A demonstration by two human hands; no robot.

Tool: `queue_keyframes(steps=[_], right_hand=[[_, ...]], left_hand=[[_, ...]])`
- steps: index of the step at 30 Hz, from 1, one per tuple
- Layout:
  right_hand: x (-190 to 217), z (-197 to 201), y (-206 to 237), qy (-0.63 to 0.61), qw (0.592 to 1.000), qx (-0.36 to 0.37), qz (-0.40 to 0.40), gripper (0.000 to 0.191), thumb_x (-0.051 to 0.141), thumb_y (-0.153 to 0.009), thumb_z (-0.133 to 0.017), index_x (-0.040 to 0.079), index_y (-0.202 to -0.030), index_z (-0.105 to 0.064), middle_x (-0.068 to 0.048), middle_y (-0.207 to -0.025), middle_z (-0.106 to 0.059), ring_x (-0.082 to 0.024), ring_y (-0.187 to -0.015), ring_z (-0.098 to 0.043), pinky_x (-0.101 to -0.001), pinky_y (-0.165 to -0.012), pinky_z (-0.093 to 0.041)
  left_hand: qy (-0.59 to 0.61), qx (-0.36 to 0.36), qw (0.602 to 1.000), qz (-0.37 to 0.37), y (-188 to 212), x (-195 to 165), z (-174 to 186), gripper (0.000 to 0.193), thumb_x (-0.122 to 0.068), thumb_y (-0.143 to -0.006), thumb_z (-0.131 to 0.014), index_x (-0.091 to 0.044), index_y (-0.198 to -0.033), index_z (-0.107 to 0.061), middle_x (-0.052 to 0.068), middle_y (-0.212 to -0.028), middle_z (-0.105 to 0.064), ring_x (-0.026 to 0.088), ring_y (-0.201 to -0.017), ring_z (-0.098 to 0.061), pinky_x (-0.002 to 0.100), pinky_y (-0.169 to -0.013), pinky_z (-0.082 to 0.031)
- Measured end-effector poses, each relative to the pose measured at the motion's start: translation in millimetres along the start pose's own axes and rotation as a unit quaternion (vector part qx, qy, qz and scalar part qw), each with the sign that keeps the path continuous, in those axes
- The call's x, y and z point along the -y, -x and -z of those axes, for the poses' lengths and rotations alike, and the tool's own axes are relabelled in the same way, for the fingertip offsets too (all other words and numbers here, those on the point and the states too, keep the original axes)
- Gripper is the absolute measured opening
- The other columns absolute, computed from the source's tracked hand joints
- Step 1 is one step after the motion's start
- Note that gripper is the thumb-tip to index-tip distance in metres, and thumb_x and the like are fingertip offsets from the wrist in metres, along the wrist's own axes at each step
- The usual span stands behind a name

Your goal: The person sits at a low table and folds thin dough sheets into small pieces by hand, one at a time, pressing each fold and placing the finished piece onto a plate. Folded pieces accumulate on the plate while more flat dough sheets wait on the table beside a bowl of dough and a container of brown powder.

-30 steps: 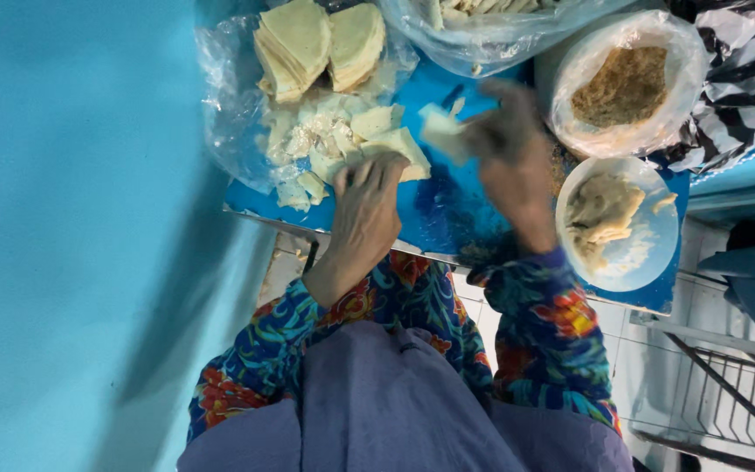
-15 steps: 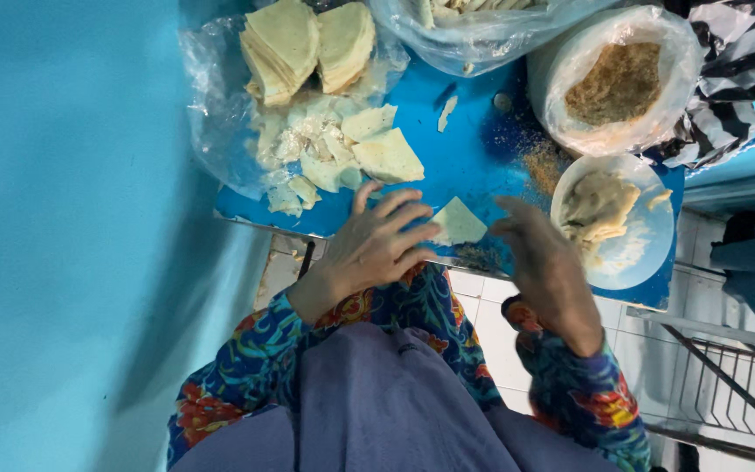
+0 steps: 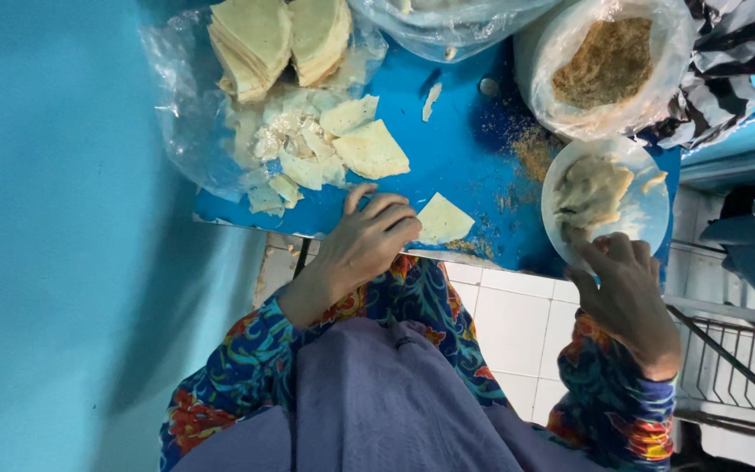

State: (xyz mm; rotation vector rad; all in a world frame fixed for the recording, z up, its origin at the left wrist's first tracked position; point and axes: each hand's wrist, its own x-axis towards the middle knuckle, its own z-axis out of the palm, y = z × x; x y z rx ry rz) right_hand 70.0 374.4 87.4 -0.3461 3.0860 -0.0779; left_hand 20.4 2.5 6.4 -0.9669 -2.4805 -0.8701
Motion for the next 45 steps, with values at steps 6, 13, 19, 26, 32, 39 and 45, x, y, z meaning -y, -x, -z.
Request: queue_keyframes(steps=[6,13,19,26,32,39,45], right_hand=[[-5.4,1.9,-1.0,-0.028,1.0,-0.004,0.003,0.042,0.024,-0.085,-0.076,0.015,-0.126,-0.071,-0.015,-0.119,-0.063,-0.037,-0.112,-0.054,-0.05,-0.097,-0.044],[14.6,10.3,7.7,-0.022,0.998,-0.051,-0.014,0.038,0.019,-0.089,-0.075,0.012,-0.127,-0.074,-0.015,-0.113,-0.065,-0.036,-0.111,-0.053,-0.0495,-0.096,-0.044],[22.2,8.3,10.3,-0.031,0.996,-0.083,-0.03,0.026,0.015,-0.095,-0.074,0.011,-0.121,-0.073,-0.013,-0.111,-0.066,-0.035,-0.115,-0.054,-0.0468,-0.1,-0.045],[28.2,9.4,14.0,-0.008,0.993,-0.104,-0.054,0.036,0.016,-0.09,-0.077,0.007,-0.124,-0.07,-0.019,-0.118,-0.061,-0.041,-0.116,-0.05,-0.0512,-0.102,-0.04],[20.9,8.6,14.8,-0.002,0.995,-0.088,-0.047,0.029,0.016,-0.096,-0.076,0.011,-0.124,-0.076,-0.015,-0.115,-0.065,-0.036,-0.115,-0.052,-0.0486,-0.105,-0.041],[25.2,-1.8,20.9,0.014,0.989,-0.131,-0.069,0.012,0.017,-0.099,-0.078,0.007,-0.106,-0.075,-0.01,-0.106,-0.063,-0.033,-0.113,-0.051,-0.0447,-0.1,-0.041],[36.8,-9.2,22.0,0.034,0.982,-0.164,-0.083,0.021,0.02,-0.099,-0.081,0.008,-0.108,-0.066,-0.013,-0.111,-0.055,-0.034,-0.114,-0.048,-0.0471,-0.104,-0.039]], left_hand=[[0.025,0.0,1.0,-0.003,-0.6,-0.7,-1.7,0.015,-0.026,-0.101,-0.071,-0.013,-0.108,-0.07,0.002,-0.11,-0.066,0.022,-0.12,-0.058,0.053,-0.115,-0.033],[0.021,0.003,1.0,0.003,-0.3,0.5,-4.0,0.017,-0.026,-0.101,-0.071,-0.012,-0.11,-0.069,0.003,-0.111,-0.065,0.023,-0.121,-0.057,0.053,-0.115,-0.033],[0.041,-0.011,0.999,0.01,-1.6,-1.8,-1.4,0.023,-0.029,-0.101,-0.069,-0.01,-0.113,-0.068,0.005,-0.115,-0.064,0.026,-0.122,-0.056,0.053,-0.114,-0.033],[0.038,0.003,0.999,0.021,-5.7,-5.2,1.1,0.026,-0.031,-0.101,-0.069,-0.009,-0.114,-0.067,0.006,-0.116,-0.063,0.026,-0.122,-0.055,0.053,-0.114,-0.034],[0.04,0.001,0.999,0.024,-5.0,-3.1,-0.3,0.026,-0.031,-0.1,-0.068,-0.01,-0.114,-0.067,0.006,-0.117,-0.064,0.027,-0.124,-0.055,0.053,-0.114,-0.034],[0.046,0.003,0.999,0.024,-3.5,-1.9,-3.5,0.026,-0.032,-0.101,-0.068,-0.009,-0.115,-0.068,0.006,-0.117,-0.064,0.027,-0.124,-0.055,0.052,-0.114,-0.034],[0.04,-0.008,0.999,0.015,-5.5,-2.4,-4.9,0.025,-0.03,-0.101,-0.067,-0.009,-0.115,-0.068,0.006,-0.116,-0.064,0.027,-0.123,-0.055,0.052,-0.114,-0.035]])
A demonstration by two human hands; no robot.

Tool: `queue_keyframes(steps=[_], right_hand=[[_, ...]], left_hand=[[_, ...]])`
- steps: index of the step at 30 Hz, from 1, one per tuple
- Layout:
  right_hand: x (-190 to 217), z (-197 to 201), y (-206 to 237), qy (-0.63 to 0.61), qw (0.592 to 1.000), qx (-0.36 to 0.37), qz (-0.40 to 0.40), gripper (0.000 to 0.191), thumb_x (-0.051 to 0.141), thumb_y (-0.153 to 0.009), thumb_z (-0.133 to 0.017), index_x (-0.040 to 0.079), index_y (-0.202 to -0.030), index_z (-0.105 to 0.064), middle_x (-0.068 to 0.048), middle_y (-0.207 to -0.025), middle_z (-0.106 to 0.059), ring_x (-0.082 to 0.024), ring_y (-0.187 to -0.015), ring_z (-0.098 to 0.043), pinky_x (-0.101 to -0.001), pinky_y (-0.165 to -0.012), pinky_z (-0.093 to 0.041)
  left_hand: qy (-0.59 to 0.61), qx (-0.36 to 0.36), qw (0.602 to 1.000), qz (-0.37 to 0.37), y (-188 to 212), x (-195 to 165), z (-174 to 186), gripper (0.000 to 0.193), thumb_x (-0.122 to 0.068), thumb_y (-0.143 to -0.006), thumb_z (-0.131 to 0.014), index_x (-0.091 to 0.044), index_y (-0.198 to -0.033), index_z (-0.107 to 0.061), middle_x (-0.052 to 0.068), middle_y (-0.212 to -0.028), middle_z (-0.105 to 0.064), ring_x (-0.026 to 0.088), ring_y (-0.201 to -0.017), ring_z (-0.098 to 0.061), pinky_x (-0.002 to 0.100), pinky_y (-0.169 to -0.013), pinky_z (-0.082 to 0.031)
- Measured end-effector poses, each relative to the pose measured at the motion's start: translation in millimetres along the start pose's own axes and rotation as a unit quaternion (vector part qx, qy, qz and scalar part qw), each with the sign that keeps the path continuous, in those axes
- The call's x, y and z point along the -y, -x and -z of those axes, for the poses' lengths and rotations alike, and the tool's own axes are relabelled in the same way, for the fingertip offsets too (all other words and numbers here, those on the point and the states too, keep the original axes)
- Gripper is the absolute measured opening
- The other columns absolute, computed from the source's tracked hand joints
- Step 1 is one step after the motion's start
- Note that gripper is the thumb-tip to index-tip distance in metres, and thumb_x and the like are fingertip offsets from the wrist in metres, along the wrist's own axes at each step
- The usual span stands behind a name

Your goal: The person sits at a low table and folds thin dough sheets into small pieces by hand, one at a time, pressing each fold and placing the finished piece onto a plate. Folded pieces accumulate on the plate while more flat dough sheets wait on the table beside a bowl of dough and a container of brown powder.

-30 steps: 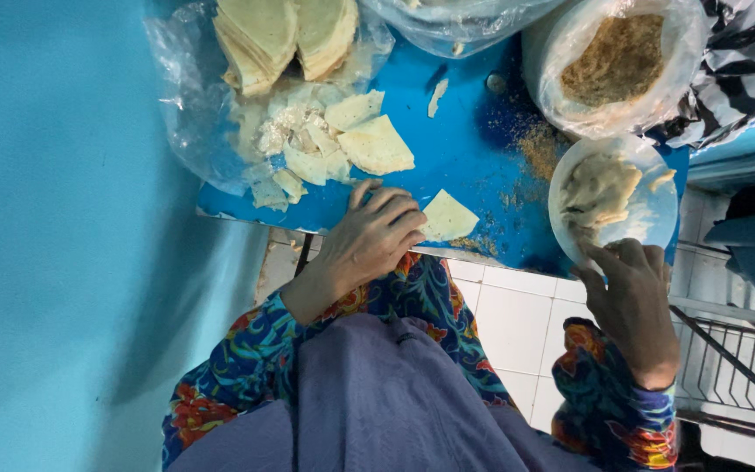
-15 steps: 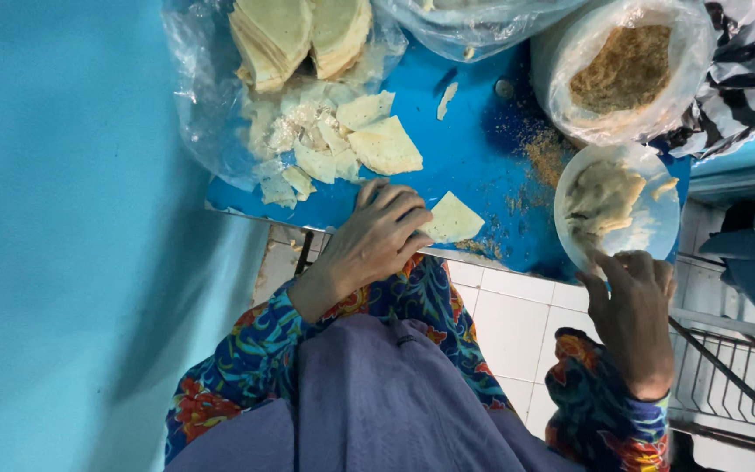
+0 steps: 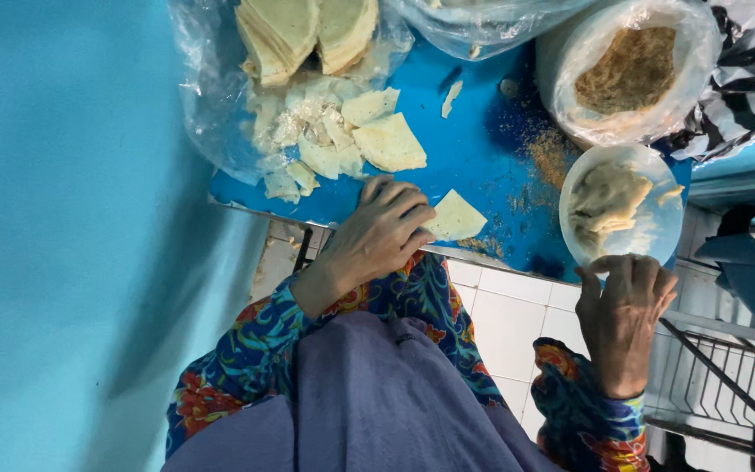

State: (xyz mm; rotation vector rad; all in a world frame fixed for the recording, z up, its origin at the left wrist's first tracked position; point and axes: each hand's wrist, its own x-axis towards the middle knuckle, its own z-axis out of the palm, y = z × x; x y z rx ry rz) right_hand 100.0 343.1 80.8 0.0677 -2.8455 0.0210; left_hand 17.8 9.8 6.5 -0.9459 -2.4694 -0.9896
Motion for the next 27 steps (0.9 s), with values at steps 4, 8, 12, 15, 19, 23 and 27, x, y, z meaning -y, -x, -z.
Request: queue_keyframes(steps=[4,8,12,15,19,23,27], right_hand=[[2.3,8.8,-11.5,-0.042,0.998,0.033,0.014,0.03,0.016,-0.09,-0.082,0.008,-0.113,-0.063,-0.016,-0.114,-0.055,-0.037,-0.119,-0.048,-0.0502,-0.108,-0.039],[18.0,18.7,-28.0,-0.196,0.978,0.061,0.03,0.033,0.008,-0.087,-0.079,0.005,-0.114,-0.06,-0.017,-0.124,-0.059,-0.038,-0.123,-0.054,-0.0473,-0.103,-0.045],[67.9,3.7,-38.2,-0.37,0.925,0.048,0.069,0.03,0.0,-0.092,-0.071,0.006,-0.118,-0.057,-0.013,-0.128,-0.067,-0.034,-0.118,-0.066,-0.0413,-0.095,-0.052],[102.7,-15.0,-52.7,-0.361,0.92,0.084,0.125,0.033,0.0,-0.09,-0.073,0.005,-0.119,-0.056,-0.016,-0.117,-0.069,-0.036,-0.106,-0.067,-0.0421,-0.086,-0.055],[126.4,-31.6,-63.9,-0.3,0.935,0.067,0.179,0.031,-0.003,-0.093,-0.07,0.003,-0.118,-0.052,-0.018,-0.107,-0.07,-0.037,-0.098,-0.068,-0.0439,-0.081,-0.055],[121.5,-41.1,-70.8,-0.412,0.905,0.063,0.085,0.034,-0.004,-0.098,-0.064,0.0,-0.126,-0.044,-0.022,-0.11,-0.069,-0.031,-0.101,-0.073,-0.0352,-0.078,-0.057],[103.5,-49.3,-79.4,-0.536,0.831,0.139,-0.054,0.036,-0.005,-0.1,-0.062,0.003,-0.128,-0.041,-0.016,-0.103,-0.073,-0.018,-0.095,-0.071,-0.0305,-0.081,-0.055]], left_hand=[[0.003,0.001,1.0,0.0,-1.4,0.0,-0.1,0.024,-0.029,-0.101,-0.067,-0.009,-0.114,-0.068,0.007,-0.115,-0.063,0.028,-0.122,-0.055,0.052,-0.112,-0.036],[0.009,-0.003,1.0,0.007,-0.6,-0.5,-0.5,0.022,-0.027,-0.101,-0.067,-0.009,-0.113,-0.067,0.007,-0.115,-0.064,0.028,-0.121,-0.056,0.052,-0.112,-0.037],[0.023,-0.015,1.0,-0.006,-0.6,1.8,-1.0,0.013,-0.021,-0.101,-0.07,-0.013,-0.111,-0.069,0.005,-0.109,-0.065,0.026,-0.116,-0.058,0.05,-0.112,-0.037],[-0.01,-0.016,1.0,0.011,-1.0,2.6,-2.0,0.01,-0.016,-0.098,-0.071,-0.014,-0.109,-0.07,0.003,-0.1,-0.065,0.023,-0.11,-0.06,0.054,-0.115,-0.036],[0.024,-0.022,0.999,0.033,-3.8,2.9,-2.6,0.011,-0.011,-0.1,-0.069,-0.012,-0.111,-0.069,0.002,-0.098,-0.067,0.022,-0.109,-0.062,0.053,-0.116,-0.036],[0.052,-0.072,0.995,0.051,-5.1,-3.0,1.0,0.015,-0.012,-0.101,-0.067,-0.009,-0.116,-0.066,0.007,-0.102,-0.068,0.027,-0.102,-0.064,0.048,-0.103,-0.041],[0.159,-0.077,0.975,0.132,-12.6,-16.0,0.6,0.016,-0.013,-0.107,-0.062,-0.004,-0.121,-0.062,0.011,-0.111,-0.069,0.026,-0.091,-0.07,0.037,-0.075,-0.057]])
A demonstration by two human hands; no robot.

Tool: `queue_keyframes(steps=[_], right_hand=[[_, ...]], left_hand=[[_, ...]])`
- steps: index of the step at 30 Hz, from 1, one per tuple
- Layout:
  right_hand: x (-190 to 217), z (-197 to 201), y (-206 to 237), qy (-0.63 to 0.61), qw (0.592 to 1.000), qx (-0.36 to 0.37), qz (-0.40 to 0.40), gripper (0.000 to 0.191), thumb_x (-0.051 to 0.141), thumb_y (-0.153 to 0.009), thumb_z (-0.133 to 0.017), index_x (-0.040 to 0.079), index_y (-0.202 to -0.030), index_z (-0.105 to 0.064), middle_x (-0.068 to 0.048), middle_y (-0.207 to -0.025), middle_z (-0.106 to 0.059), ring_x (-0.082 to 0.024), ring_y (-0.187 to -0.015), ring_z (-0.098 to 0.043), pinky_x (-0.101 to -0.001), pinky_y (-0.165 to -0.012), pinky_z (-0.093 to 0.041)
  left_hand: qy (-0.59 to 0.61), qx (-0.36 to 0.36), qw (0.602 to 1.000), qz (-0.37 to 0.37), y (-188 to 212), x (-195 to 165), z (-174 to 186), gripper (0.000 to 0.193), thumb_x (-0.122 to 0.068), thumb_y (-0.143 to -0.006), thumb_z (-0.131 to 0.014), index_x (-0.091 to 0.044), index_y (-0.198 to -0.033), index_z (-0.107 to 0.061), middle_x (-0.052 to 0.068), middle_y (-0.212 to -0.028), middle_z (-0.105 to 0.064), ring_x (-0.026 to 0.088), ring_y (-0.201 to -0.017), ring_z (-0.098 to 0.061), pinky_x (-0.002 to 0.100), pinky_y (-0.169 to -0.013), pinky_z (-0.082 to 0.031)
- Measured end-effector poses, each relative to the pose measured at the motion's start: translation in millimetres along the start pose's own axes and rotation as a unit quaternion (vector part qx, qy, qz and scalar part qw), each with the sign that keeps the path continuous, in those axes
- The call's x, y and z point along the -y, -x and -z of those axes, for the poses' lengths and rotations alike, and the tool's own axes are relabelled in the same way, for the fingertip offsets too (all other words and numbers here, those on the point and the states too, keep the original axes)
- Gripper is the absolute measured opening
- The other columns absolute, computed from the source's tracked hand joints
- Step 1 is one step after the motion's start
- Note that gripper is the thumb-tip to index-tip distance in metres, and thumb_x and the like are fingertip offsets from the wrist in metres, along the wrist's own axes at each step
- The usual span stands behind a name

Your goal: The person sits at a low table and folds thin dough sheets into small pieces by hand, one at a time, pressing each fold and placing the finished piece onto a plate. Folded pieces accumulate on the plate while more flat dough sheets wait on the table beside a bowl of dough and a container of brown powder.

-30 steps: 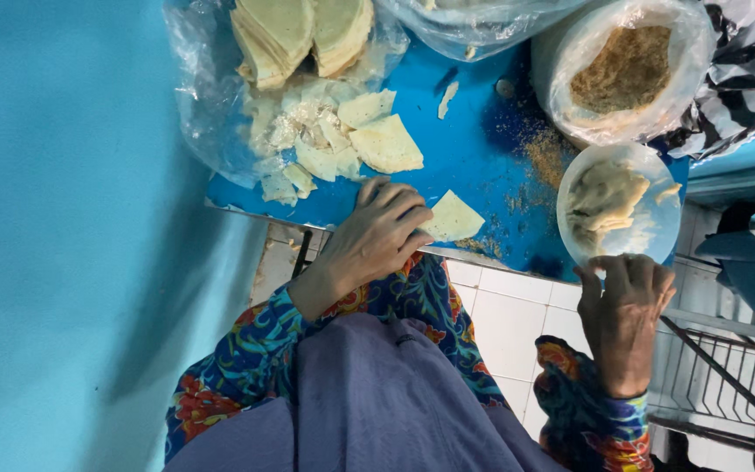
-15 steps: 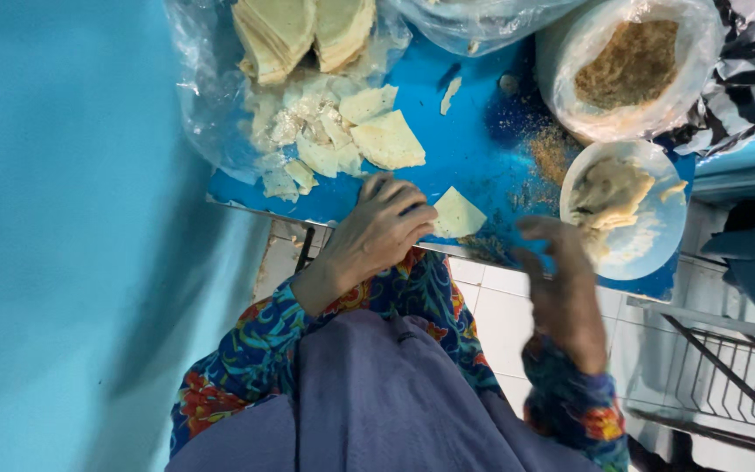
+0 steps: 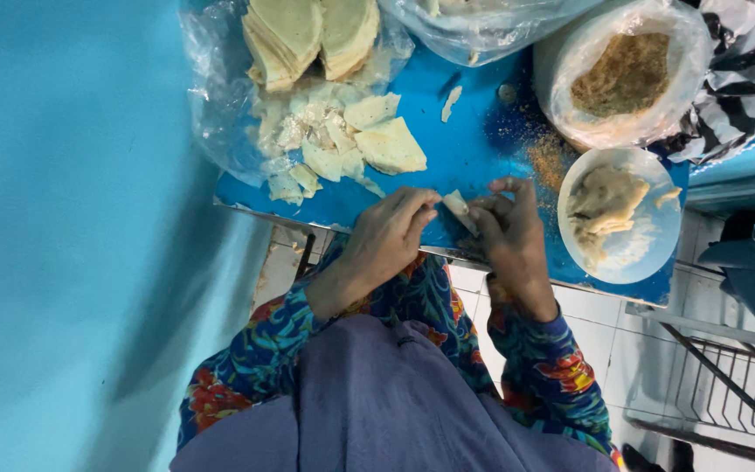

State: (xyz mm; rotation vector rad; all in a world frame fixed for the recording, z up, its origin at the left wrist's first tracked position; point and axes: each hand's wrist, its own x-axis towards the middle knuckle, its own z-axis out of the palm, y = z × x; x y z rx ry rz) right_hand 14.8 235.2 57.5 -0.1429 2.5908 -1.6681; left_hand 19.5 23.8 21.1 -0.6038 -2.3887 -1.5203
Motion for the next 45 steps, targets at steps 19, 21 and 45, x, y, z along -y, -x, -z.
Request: queue_keyframes(steps=[19,21,45], right_hand=[[0.4,29.0,13.4,0.032,0.975,-0.151,0.16,0.022,-0.006,-0.107,-0.063,0.003,-0.123,-0.052,-0.011,-0.107,-0.07,-0.02,-0.097,-0.072,-0.0342,-0.087,-0.059],[6.5,16.7,18.1,0.198,0.947,-0.104,0.232,0.023,-0.005,-0.103,-0.065,0.001,-0.123,-0.054,-0.017,-0.108,-0.07,-0.024,-0.096,-0.073,-0.0364,-0.084,-0.059],[20.6,5.9,8.7,0.552,0.781,0.009,0.292,0.056,0.018,-0.086,-0.072,0.016,-0.142,-0.068,-0.009,-0.114,-0.061,-0.028,-0.111,-0.056,-0.043,-0.098,-0.044]], left_hand=[[-0.197,-0.098,0.975,0.042,0.4,21.7,27.4,0.025,-0.009,-0.107,-0.063,-0.006,-0.131,-0.056,0.014,-0.115,-0.069,0.032,-0.101,-0.068,0.042,-0.087,-0.056],[-0.299,-0.128,0.945,-0.026,5.7,21.9,36.7,0.037,-0.011,-0.103,-0.064,-0.001,-0.137,-0.055,0.018,-0.129,-0.065,0.035,-0.114,-0.062,0.045,-0.099,-0.052],[-0.163,0.069,0.971,-0.16,24.9,13.0,8.3,0.022,-0.027,-0.098,-0.074,-0.009,-0.11,-0.07,0.005,-0.12,-0.066,0.024,-0.125,-0.056,0.05,-0.109,-0.039]])
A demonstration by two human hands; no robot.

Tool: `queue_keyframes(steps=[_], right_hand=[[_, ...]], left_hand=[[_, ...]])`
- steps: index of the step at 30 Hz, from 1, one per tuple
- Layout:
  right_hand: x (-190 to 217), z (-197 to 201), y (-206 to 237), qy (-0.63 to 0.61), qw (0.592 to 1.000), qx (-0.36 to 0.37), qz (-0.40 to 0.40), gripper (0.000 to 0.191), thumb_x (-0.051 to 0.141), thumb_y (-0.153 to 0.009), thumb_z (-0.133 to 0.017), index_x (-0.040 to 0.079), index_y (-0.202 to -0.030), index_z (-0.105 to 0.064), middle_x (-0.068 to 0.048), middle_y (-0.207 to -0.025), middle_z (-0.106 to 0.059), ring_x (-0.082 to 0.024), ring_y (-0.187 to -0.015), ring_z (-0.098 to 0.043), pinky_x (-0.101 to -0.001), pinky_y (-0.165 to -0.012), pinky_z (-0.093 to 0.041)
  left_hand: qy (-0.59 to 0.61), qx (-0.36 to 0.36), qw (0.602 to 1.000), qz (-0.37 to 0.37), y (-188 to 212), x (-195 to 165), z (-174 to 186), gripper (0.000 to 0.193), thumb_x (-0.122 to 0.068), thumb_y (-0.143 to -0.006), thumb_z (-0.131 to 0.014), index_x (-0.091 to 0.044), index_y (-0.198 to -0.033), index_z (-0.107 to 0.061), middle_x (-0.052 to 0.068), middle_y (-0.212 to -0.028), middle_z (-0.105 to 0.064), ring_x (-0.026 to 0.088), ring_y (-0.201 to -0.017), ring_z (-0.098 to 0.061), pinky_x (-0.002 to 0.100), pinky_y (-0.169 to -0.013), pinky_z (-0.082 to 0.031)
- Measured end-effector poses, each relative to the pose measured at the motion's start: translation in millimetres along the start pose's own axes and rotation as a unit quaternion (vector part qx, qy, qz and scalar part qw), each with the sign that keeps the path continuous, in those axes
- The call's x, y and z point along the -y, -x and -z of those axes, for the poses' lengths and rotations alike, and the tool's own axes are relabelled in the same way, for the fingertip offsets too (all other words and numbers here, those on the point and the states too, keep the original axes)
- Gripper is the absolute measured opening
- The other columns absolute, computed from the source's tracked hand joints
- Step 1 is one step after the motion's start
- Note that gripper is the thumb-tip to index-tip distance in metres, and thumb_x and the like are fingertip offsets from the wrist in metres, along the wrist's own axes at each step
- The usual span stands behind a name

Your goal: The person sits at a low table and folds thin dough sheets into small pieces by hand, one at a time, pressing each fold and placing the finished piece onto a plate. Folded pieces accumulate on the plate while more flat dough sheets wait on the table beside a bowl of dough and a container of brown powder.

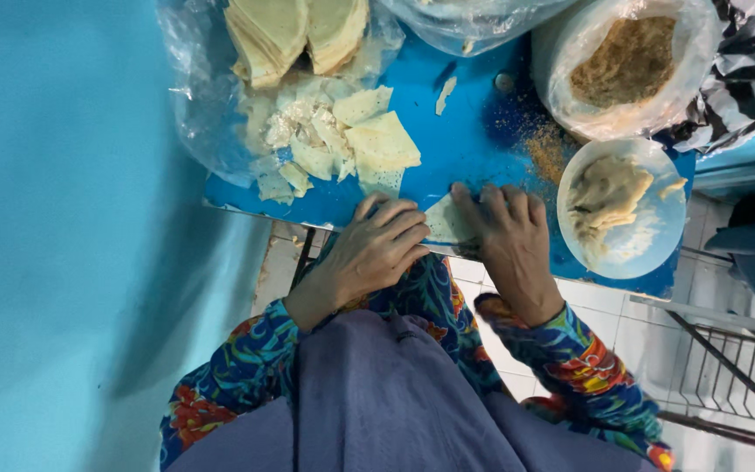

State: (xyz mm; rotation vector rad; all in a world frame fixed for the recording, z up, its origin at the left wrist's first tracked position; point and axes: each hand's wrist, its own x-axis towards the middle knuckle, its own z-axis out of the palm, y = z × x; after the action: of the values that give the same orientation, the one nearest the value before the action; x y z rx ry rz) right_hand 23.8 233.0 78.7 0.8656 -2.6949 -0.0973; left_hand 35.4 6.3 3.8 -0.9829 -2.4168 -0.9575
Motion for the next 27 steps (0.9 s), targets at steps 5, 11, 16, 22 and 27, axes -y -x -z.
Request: queue_keyframes(steps=[5,11,16,22,27], right_hand=[[-7.5,-7.7,0.9,-0.012,1.0,0.01,-0.012,0.042,0.01,-0.085,-0.071,0.014,-0.127,-0.071,-0.007,-0.115,-0.063,-0.027,-0.116,-0.057,-0.0432,-0.102,-0.044],[-40.7,29.2,59.9,-0.193,0.96,0.027,-0.2,0.041,0.001,-0.09,-0.069,0.009,-0.13,-0.07,-0.017,-0.12,-0.061,-0.038,-0.115,-0.053,-0.0471,-0.102,-0.044],[-76.6,52.9,109.8,-0.114,0.956,0.105,-0.248,0.049,0.015,-0.086,-0.077,0.011,-0.134,-0.069,-0.02,-0.119,-0.06,-0.039,-0.112,-0.051,-0.0487,-0.096,-0.043],[-75.2,38.3,124.4,-0.102,0.959,0.087,-0.251,0.036,0.01,-0.091,-0.074,0.019,-0.126,-0.075,-0.012,-0.113,-0.063,-0.035,-0.111,-0.052,-0.0458,-0.1,-0.044],[-54.9,30.1,129.2,-0.098,0.953,0.029,-0.284,0.038,0.004,-0.092,-0.075,0.02,-0.126,-0.077,-0.009,-0.108,-0.06,-0.032,-0.106,-0.051,-0.0447,-0.099,-0.043]], left_hand=[[0.019,0.002,1.0,0.001,1.6,2.5,-0.6,0.021,-0.025,-0.097,-0.074,-0.009,-0.111,-0.071,0.005,-0.12,-0.068,0.025,-0.122,-0.058,0.048,-0.108,-0.041],[0.032,-0.001,0.999,-0.007,3.2,5.9,-1.9,0.022,-0.023,-0.097,-0.075,-0.007,-0.113,-0.071,0.006,-0.121,-0.068,0.027,-0.121,-0.059,0.047,-0.107,-0.044],[0.039,0.008,0.999,-0.006,4.2,4.9,1.0,0.023,-0.021,-0.096,-0.075,-0.005,-0.112,-0.071,0.008,-0.121,-0.067,0.028,-0.119,-0.06,0.048,-0.106,-0.046],[0.044,0.013,0.999,0.008,2.3,1.4,6.5,0.023,-0.02,-0.095,-0.076,-0.005,-0.112,-0.071,0.007,-0.121,-0.067,0.028,-0.12,-0.06,0.048,-0.108,-0.046],[0.04,0.015,0.999,0.006,1.9,1.3,7.8,0.025,-0.021,-0.094,-0.076,-0.005,-0.113,-0.071,0.007,-0.121,-0.067,0.028,-0.12,-0.059,0.048,-0.108,-0.045]])
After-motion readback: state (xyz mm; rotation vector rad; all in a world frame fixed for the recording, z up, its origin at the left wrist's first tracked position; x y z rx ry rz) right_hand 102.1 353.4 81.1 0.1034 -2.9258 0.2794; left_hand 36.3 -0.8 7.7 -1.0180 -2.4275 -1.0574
